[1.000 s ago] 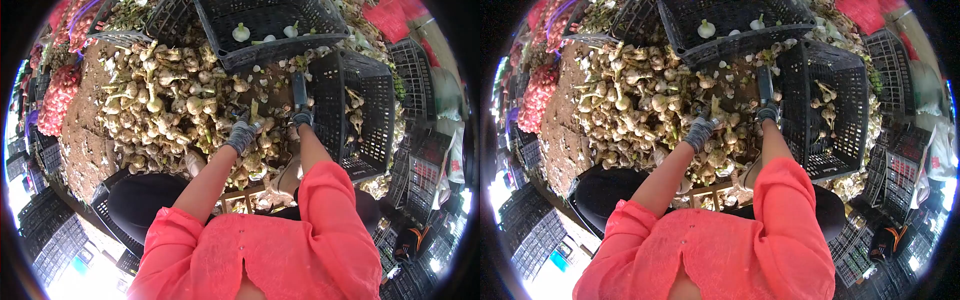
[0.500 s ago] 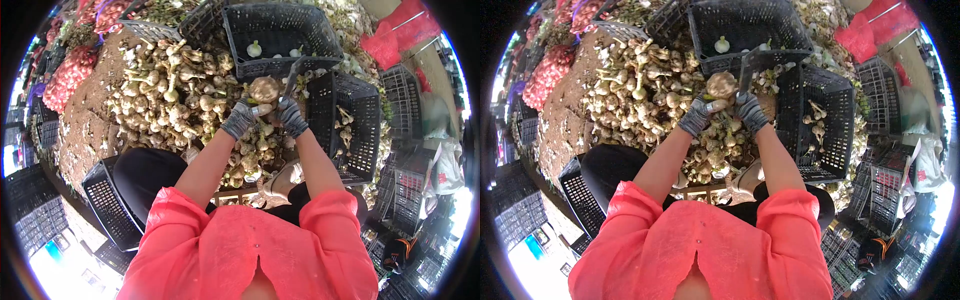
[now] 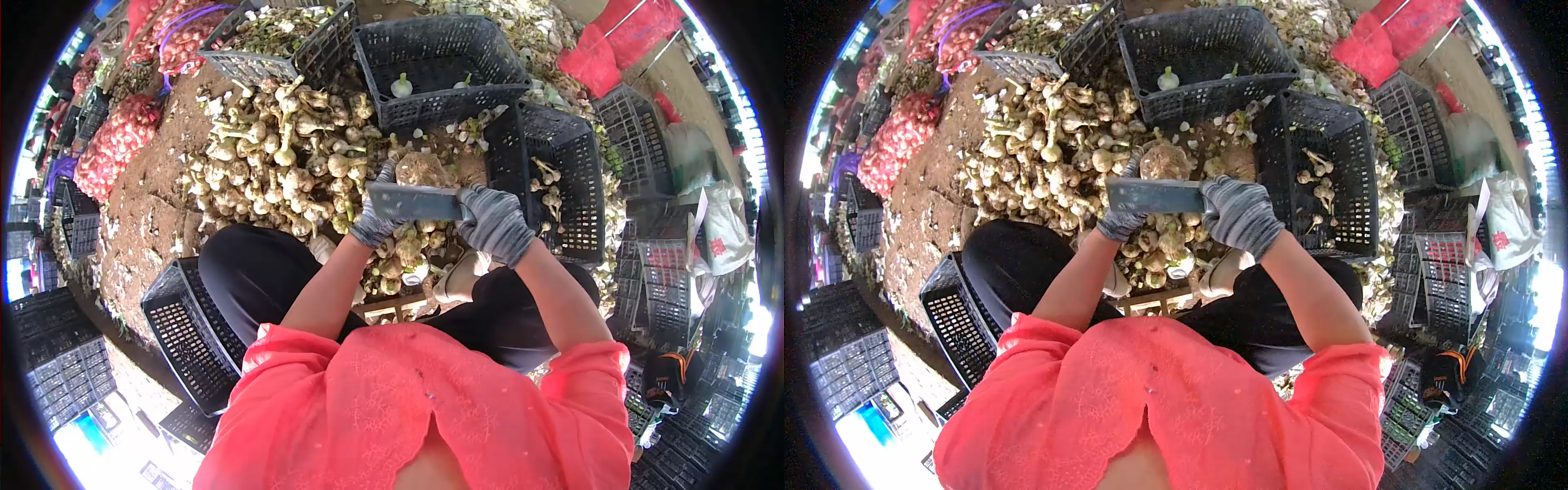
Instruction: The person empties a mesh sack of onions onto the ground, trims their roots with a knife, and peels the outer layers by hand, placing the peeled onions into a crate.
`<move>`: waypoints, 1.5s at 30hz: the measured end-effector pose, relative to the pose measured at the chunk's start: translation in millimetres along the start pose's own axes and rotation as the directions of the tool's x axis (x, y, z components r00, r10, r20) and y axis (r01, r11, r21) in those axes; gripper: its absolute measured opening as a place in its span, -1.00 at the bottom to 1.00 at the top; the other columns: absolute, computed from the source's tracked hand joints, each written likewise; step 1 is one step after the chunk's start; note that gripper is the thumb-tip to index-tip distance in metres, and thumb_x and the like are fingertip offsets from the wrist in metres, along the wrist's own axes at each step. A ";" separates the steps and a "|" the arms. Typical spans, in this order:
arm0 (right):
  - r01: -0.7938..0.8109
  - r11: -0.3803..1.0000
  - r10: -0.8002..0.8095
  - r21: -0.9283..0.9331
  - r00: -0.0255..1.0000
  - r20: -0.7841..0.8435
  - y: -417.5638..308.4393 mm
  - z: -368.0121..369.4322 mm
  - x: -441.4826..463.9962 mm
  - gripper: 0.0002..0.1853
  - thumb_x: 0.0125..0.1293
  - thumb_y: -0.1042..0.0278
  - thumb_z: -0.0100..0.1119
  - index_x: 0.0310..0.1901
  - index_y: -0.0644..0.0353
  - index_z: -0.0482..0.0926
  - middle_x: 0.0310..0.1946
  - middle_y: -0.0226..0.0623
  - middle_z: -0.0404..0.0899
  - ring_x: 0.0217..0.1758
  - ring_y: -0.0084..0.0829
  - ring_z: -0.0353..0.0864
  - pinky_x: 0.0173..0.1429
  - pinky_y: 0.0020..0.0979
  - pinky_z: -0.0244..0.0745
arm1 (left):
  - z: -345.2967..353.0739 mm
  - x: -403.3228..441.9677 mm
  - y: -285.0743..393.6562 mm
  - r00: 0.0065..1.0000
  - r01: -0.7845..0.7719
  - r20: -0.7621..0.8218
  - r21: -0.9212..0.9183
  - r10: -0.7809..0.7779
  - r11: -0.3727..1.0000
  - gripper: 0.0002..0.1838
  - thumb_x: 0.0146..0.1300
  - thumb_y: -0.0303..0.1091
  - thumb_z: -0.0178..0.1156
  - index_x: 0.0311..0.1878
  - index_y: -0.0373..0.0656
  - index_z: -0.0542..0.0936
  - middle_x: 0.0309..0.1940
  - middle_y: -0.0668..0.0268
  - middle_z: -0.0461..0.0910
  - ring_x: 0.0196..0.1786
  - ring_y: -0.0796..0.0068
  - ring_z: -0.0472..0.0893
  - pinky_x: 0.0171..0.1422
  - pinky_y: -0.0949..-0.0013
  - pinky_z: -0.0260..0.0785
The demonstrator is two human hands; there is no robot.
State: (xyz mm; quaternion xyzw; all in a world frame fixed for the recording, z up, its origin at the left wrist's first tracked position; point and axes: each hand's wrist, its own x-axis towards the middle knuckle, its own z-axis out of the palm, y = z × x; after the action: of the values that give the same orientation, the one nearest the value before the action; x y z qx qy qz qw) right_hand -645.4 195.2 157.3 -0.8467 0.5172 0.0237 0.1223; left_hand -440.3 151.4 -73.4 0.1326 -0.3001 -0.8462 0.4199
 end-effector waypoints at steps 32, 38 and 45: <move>-0.174 0.974 0.208 -0.145 0.938 0.277 20.3 38.8 36.7 -0.81 -0.02 0.37 0.02 -0.29 0.10 0.45 -0.41 -0.22 0.52 -0.32 -0.25 0.55 -0.32 -0.25 0.45 | 23.1 -0.8 -42.4 0.902 -0.091 -0.427 -0.052 0.060 0.994 -0.32 -0.21 -0.19 0.37 -0.02 -0.19 0.26 -0.13 0.23 0.39 -0.09 0.33 0.44 -0.02 0.32 0.38; -0.343 0.908 0.413 -0.241 0.830 0.376 60.0 71.4 15.9 -0.80 -0.03 0.33 -0.02 -0.32 0.09 0.49 -0.45 -0.20 0.55 -0.34 -0.25 0.57 -0.35 -0.24 0.45 | 68.4 14.2 -9.1 0.936 0.150 0.026 -0.932 -0.352 0.331 -0.37 0.05 0.05 -0.04 0.09 -0.19 0.22 0.01 0.03 0.29 0.04 0.05 0.33 0.11 0.02 0.20; -0.452 0.787 0.410 0.421 0.892 0.191 81.7 87.4 1.4 -0.64 -0.03 0.08 0.18 -0.31 0.22 0.52 -0.56 -0.27 0.54 -0.44 -0.34 0.55 -0.29 -0.40 0.46 | 64.2 15.2 -0.5 0.901 0.200 0.051 -0.930 -0.431 0.309 -0.33 0.03 0.17 -0.01 0.09 -0.15 0.27 0.06 0.02 0.28 0.10 -0.04 0.28 0.16 -0.06 0.12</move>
State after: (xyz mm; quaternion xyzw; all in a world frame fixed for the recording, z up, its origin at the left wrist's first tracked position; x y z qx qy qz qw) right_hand -709.2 178.7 57.4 -0.6517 0.6816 -0.0326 0.3311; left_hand -480.4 165.1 -22.9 0.0211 0.2977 -0.9139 0.2751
